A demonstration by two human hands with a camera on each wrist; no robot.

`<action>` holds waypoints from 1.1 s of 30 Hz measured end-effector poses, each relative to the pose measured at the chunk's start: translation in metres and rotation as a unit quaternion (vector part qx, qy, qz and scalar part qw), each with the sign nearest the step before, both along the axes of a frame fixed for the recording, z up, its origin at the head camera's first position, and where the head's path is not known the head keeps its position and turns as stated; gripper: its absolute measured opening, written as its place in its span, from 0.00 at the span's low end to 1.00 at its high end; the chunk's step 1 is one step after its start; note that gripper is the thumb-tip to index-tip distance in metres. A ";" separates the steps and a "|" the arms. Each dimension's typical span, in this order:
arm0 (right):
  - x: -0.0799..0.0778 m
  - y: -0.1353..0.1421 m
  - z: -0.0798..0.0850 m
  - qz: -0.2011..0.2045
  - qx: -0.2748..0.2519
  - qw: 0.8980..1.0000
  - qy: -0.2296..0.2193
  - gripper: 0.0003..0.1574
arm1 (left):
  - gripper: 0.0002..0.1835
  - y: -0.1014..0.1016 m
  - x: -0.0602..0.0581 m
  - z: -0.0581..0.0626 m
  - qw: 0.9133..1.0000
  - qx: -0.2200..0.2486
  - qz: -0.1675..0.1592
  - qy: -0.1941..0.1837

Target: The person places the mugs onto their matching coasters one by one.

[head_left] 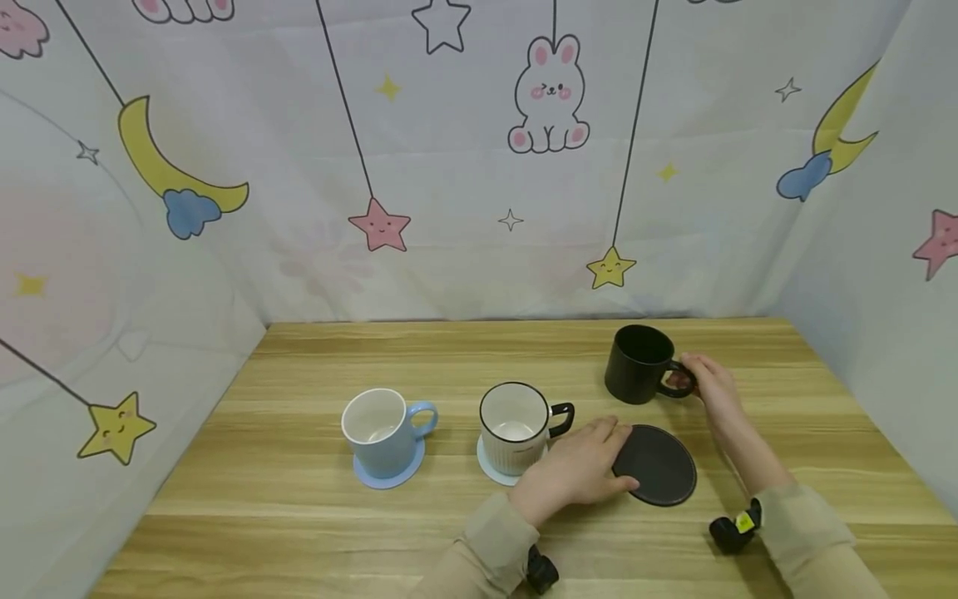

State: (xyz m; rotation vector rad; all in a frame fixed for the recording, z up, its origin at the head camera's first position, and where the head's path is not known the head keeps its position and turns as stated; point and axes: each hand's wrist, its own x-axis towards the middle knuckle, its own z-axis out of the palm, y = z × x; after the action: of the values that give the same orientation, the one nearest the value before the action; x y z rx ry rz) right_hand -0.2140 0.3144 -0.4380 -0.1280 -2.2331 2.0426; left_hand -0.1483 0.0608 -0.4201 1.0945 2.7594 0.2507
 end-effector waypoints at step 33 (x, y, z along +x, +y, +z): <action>-0.002 -0.008 -0.001 0.006 0.041 0.999 0.003 0.28 | 0.44 0.005 -0.016 -0.010 0.999 -0.021 -0.010 -0.045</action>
State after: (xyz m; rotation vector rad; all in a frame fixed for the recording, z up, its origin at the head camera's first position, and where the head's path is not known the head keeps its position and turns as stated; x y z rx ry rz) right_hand -0.2157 0.3059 -0.4388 -0.0994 -2.3152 1.9510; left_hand -0.1646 0.0659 -0.4300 1.0717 2.6606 0.2318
